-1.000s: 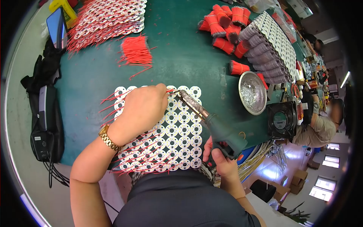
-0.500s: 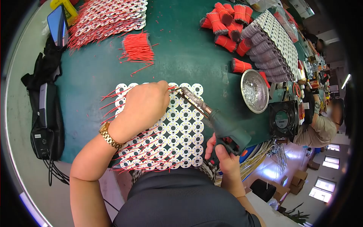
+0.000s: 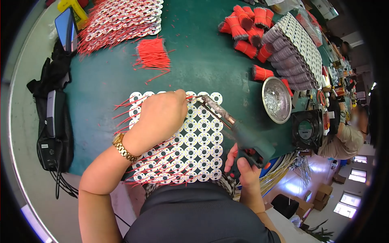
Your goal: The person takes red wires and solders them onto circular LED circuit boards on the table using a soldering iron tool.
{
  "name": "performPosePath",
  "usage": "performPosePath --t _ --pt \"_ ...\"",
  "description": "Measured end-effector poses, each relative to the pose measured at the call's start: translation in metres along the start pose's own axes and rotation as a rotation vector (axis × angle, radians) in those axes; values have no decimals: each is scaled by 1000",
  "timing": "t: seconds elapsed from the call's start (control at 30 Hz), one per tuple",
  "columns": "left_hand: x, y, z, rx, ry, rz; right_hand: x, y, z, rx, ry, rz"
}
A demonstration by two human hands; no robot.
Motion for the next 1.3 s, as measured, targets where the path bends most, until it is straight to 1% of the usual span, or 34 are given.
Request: performPosePath --t 0.13,0.33,0.4,0.43,0.5,0.57,0.6,0.67,0.7,0.73,0.8,0.83,0.87,0.97,1.0,1.03,1.07,1.1,1.13,1.2,1.27,1.3 --pt "0 -1 -1 -5 12 -10 -2 -5 -2 135 -28 0" --pt "0 -2 -3 12 9 5 -9 -13 6 210 -103 4" --pt "0 -3 -4 23 12 8 -13 -15 1 309 -32 6" --pt "0 -2 -4 12 4 25 -15 -15 0 312 -39 5" --pt "-1 -5 -4 6 2 35 -18 -14 2 216 -84 5" --pt "-5 -11 3 -44 -64 47 -21 -15 -3 251 -93 21" --pt "-5 -18 5 -39 -57 42 -22 -15 -8 286 -90 35" --pt "-7 -44 19 58 -196 -79 -24 -18 -15 298 -98 45" --pt "-7 -53 24 92 -236 -96 -25 -18 -17 307 -103 49" --pt "-8 -57 24 99 -228 -91 -26 -18 -20 319 -107 53" --pt "-12 -68 26 -24 -242 -211 -26 -16 -21 338 -84 59" --pt "-14 -69 23 -42 -213 -238 -26 -15 -22 344 -58 70" --pt "-15 -67 18 -36 -202 -230 -27 -15 -22 357 -63 63" --pt "-14 -65 3 -76 -124 -245 -31 -8 -23 286 -15 102" --pt "-12 -65 -4 -99 -48 -242 -32 -9 -25 301 -18 92" --pt "-11 -66 -12 -123 27 -238 -34 -9 -28 184 -7 84" --pt "-10 -66 -14 -120 38 -226 -35 -9 -31 65 5 77" --pt "-10 -63 -15 -162 48 -190 -37 -8 -36 49 11 134" --pt "-9 -60 -17 -207 55 -156 -37 -12 -44 53 11 125" --pt "-7 -53 -19 -236 43 -108 -39 -12 -49 -121 -95 163" --pt "-9 -35 -9 -414 -106 -2 -41 -12 -51 -236 -164 194" --pt "-8 -33 -9 -379 -78 -11 -41 -11 -47 -242 -191 199"
Point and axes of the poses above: each hand's wrist, its own x-axis towards the middle knuckle, its own y-axis out of the palm, z = x × y, the point moved 8 cm from there along x, towards the middle knuckle, and after that the axes turned 8 degrees about y, right-handed, at the moved point
